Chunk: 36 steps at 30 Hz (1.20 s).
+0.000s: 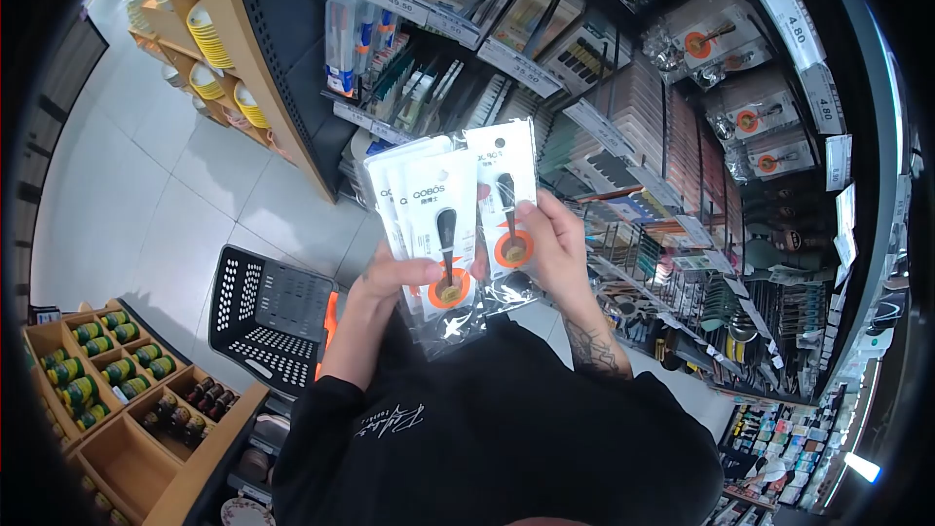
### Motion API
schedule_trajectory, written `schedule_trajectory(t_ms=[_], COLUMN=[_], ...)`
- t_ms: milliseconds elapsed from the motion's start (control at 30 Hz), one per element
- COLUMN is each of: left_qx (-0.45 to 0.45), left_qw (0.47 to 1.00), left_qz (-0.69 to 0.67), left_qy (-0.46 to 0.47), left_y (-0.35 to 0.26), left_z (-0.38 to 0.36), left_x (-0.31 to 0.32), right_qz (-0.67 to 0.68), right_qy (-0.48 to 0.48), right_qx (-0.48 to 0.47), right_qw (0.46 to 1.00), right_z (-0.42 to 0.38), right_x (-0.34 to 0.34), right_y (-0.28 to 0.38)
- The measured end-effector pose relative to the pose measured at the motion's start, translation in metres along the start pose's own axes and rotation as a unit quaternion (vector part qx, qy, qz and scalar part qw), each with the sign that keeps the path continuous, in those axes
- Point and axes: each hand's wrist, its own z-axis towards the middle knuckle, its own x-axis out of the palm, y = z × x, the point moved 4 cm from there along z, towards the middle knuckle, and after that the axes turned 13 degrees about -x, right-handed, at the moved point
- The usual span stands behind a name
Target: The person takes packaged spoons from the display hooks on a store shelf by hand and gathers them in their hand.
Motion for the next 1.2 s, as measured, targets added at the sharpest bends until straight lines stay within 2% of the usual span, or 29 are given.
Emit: schedule_trajectory(t_ms=[100, 167, 300, 367, 467, 533, 700, 767, 833, 867, 967, 1033, 1067, 1133, 1200], left_qx=[-0.008, -0.005, 0.007, 0.014, 0.026, 0.029, 0.048, 0.022, 0.030, 0.033, 0.071, 0.053, 0.075, 0.100, 0.086], left_qw=[1.000, 0.997, 0.997, 0.999, 0.999, 0.998, 0.998, 0.999, 0.998, 0.997, 0.996, 0.996, 0.995, 0.993, 0.995], left_qz=[0.015, 0.055, 0.061, 0.040, 0.044, 0.046, 0.045, 0.047, 0.056, 0.063, 0.045, 0.050, 0.039, 0.011, 0.006], left_qy=[0.012, -0.050, -0.053, 0.011, 0.007, 0.010, -0.004, 0.007, 0.009, 0.009, 0.005, -0.045, -0.047, -0.058, -0.058], left_y=[-0.003, -0.005, -0.006, -0.008, -0.013, -0.012, -0.011, -0.012, -0.013, -0.012, -0.015, -0.010, -0.012, -0.010, -0.005], left_z=[-0.004, -0.006, -0.012, -0.012, -0.014, -0.014, -0.019, -0.019, -0.020, -0.021, -0.023, -0.026, -0.024, -0.028, -0.029], left_x=[0.003, 0.006, 0.002, 0.003, 0.013, 0.011, 0.018, 0.018, 0.017, 0.017, 0.023, 0.021, 0.023, 0.026, 0.019], right_qz=[-0.018, -0.022, -0.075, -0.093, -0.111, -0.011, 0.003, 0.025, -0.127, -0.112, -0.093, -0.086, -0.079, -0.110, -0.143], right_qy=[-0.013, -0.016, -0.015, -0.008, 0.001, -0.075, -0.058, -0.051, -0.006, -0.022, -0.045, -0.061, -0.076, -0.082, -0.104], right_qx=[-0.003, -0.010, -0.027, -0.032, -0.044, -0.091, -0.132, -0.152, -0.189, -0.156, -0.183, -0.177, -0.174, -0.190, -0.199], right_qw=[1.000, 1.000, 0.997, 0.995, 0.993, 0.993, 0.990, 0.987, 0.974, 0.981, 0.978, 0.979, 0.979, 0.972, 0.964], right_z=[0.001, 0.001, 0.001, 0.002, 0.004, 0.007, 0.006, 0.005, 0.006, 0.003, 0.007, 0.004, 0.007, 0.011, 0.013], right_x=[0.001, 0.004, 0.009, 0.007, 0.010, 0.020, 0.027, 0.026, 0.022, 0.020, 0.014, 0.010, 0.005, -0.003, -0.009], right_y=[-0.002, 0.000, 0.008, 0.007, 0.008, 0.018, 0.032, 0.034, 0.033, 0.033, 0.037, 0.041, 0.045, 0.049, 0.055])
